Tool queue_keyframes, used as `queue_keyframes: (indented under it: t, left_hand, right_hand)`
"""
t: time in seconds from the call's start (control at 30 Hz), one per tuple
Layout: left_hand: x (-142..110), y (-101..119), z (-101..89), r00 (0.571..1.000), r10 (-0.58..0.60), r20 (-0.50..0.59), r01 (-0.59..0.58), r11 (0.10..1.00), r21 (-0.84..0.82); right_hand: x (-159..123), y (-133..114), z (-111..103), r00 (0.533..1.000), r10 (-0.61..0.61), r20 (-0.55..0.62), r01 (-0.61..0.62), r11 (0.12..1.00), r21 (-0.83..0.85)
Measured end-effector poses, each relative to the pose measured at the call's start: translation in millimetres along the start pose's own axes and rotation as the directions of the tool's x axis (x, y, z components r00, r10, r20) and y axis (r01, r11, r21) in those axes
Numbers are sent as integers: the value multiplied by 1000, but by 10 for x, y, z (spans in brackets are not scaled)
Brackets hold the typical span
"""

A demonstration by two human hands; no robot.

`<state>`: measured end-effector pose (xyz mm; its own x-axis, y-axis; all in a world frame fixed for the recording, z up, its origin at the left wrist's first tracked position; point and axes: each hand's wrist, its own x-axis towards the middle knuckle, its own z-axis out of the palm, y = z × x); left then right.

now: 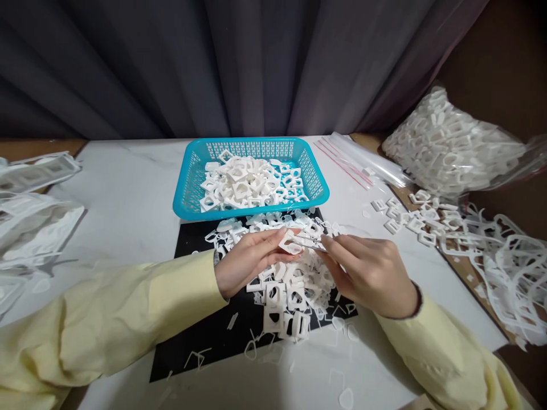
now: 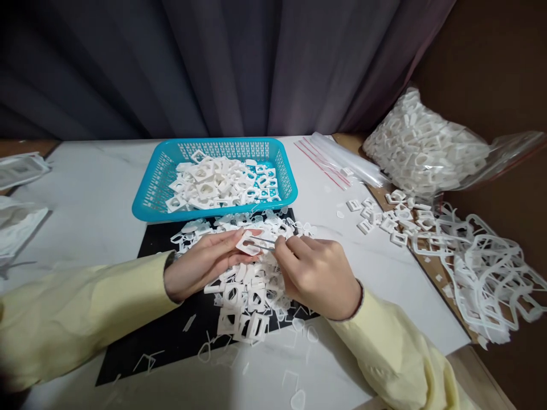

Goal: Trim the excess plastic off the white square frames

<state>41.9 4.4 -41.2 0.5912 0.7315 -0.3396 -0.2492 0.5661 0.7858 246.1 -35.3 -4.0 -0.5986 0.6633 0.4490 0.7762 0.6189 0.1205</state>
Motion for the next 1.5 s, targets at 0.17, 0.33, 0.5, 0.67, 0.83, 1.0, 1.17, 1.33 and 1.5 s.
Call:
queue_keyframes:
  t: [0.17, 0.33, 0.5, 0.67, 0.83, 1.0, 1.17, 1.33, 1.5]
  left_hand:
    - [3, -8, -17, 1000, -4, 6, 4, 1000, 11]
    - [2, -11, -12, 1000, 14, 16, -14, 1000, 23]
    - [-7, -20, -14, 1000, 8, 5, -8, 999, 35]
    - [-10, -43, -10, 999, 47, -11, -46, 998, 42]
    - [-45, -69, 2, 996, 75, -38, -68, 983, 172]
    - [-52, -91, -10, 997, 33, -76, -17, 980, 200]
    - [-27, -65, 0, 999, 35, -16, -34, 997, 65]
    - [-29, -75, -9, 999, 42, -26, -41, 999, 24]
    - [-12, -98, -21, 998, 62, -29, -62, 998, 2]
  right_hand:
    - [-16, -28, 35, 999, -39, -4, 39, 999, -37]
    - [1, -76, 57, 997, -75, -17, 74, 995, -74]
    - [10, -94, 85, 997, -60, -43, 57, 996, -69]
    - [-11, -165, 182, 996, 10, -93, -12, 1000, -14]
    - [-9, -121, 168, 981, 127, -150, -126, 992, 15]
    - [13, 85, -83, 916, 335, -222, -328, 942, 70]
    - [2, 31, -64, 997, 71, 39, -77, 978, 193]
    - [-17, -51, 43, 1000, -1, 20, -1, 995, 99]
    - [-26, -33, 68, 997, -74, -3, 74, 997, 7]
